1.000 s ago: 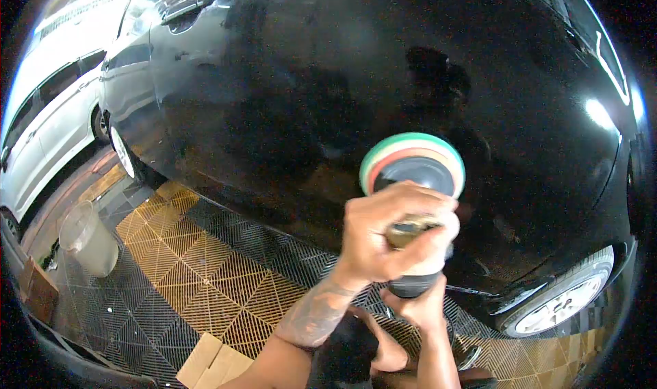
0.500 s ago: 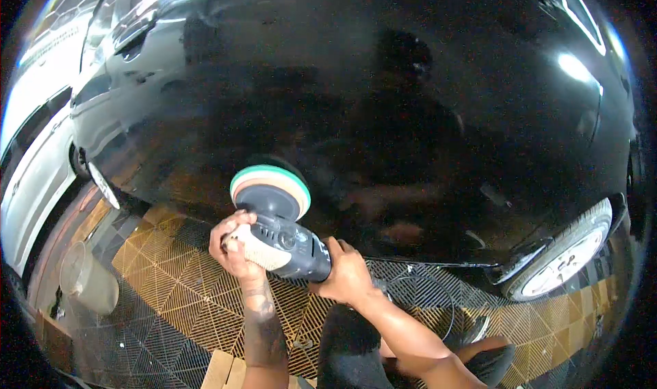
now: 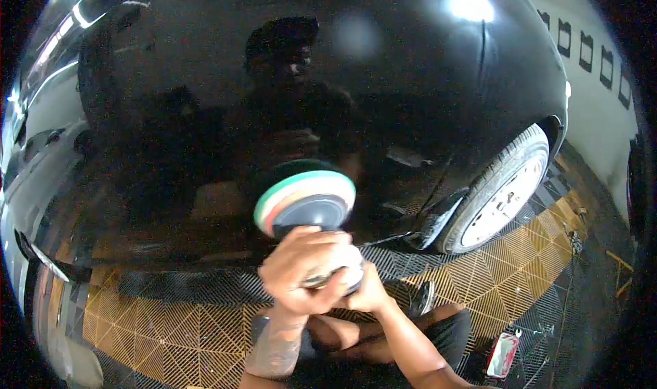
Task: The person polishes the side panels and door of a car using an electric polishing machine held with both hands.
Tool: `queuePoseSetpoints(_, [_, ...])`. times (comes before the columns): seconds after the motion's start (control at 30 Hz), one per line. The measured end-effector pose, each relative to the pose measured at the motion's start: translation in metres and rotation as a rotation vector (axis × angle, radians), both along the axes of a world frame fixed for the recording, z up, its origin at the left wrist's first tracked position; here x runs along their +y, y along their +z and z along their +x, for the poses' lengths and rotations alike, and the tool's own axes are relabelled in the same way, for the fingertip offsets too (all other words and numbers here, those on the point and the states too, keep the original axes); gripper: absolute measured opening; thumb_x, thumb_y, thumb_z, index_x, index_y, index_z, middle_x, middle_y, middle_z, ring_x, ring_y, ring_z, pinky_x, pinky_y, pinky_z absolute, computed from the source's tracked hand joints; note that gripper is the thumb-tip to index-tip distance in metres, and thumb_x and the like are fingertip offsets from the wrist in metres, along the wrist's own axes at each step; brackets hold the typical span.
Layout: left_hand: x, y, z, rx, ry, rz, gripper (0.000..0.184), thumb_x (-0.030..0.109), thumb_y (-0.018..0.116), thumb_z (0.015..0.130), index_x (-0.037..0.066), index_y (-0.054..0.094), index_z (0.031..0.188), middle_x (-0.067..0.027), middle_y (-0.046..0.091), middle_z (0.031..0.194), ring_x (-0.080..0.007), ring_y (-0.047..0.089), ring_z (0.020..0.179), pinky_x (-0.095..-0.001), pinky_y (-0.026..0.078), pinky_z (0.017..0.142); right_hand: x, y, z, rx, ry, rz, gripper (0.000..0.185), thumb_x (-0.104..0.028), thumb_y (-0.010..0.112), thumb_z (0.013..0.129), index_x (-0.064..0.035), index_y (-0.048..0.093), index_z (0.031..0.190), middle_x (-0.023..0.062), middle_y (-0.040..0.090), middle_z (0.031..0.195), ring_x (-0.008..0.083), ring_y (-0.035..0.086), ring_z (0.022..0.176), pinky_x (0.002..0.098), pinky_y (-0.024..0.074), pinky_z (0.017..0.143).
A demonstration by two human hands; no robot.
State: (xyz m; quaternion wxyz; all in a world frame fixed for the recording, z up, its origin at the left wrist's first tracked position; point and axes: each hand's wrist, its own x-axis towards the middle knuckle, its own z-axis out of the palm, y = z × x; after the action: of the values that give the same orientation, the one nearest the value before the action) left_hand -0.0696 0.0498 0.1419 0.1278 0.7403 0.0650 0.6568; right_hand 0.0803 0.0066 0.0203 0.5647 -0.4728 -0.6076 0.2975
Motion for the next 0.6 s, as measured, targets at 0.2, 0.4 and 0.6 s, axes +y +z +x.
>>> queuePoseSetpoints(0.2, [-0.024, 0.001, 0.148, 0.082, -0.213, 0.039, 0.023, 0.011, 0.084, 0.074, 0.007, 0.073, 0.094, -0.0104, 0.075, 0.098, -0.0276, 0.073, 0.091, -0.0416, 0.056, 0.085, -0.035, -0.027, 0.09, 0.239, -0.164, 0.018, 0.076, -0.025, 0.089, 0.055, -0.0007, 0.06, 0.121, 0.0155, 0.069, 0.108, 0.0262, 0.068, 0.101, 0.0393, 0.0543, 0.09])
queuePoseSetpoints(0.4, [-0.037, -0.014, 0.152, 0.123, -0.175, -0.03, 0.029, 0.016, 0.082, 0.08, 0.008, 0.069, 0.104, -0.0085, 0.072, 0.109, -0.0286, 0.069, 0.101, -0.0441, 0.053, 0.091, -0.044, -0.045, 0.103, 0.281, -0.15, -0.001, 0.074, -0.022, 0.089, 0.057, -0.0013, 0.061, 0.122, 0.013, 0.069, 0.111, 0.0244, 0.068, 0.102, 0.0394, 0.0543, 0.091])
queuePoseSetpoints(0.6, [-0.017, -0.044, 0.045, -0.055, -0.019, -0.044, 0.032, 0.009, 0.084, 0.074, 0.003, 0.07, 0.102, -0.0136, 0.074, 0.1, -0.0303, 0.073, 0.093, -0.0456, 0.055, 0.088, -0.015, -0.038, 0.025, 0.272, 0.076, -0.047, 0.071, -0.02, 0.089, 0.059, -0.0018, 0.062, 0.123, 0.0105, 0.07, 0.113, 0.0226, 0.067, 0.104, 0.0395, 0.0543, 0.092])
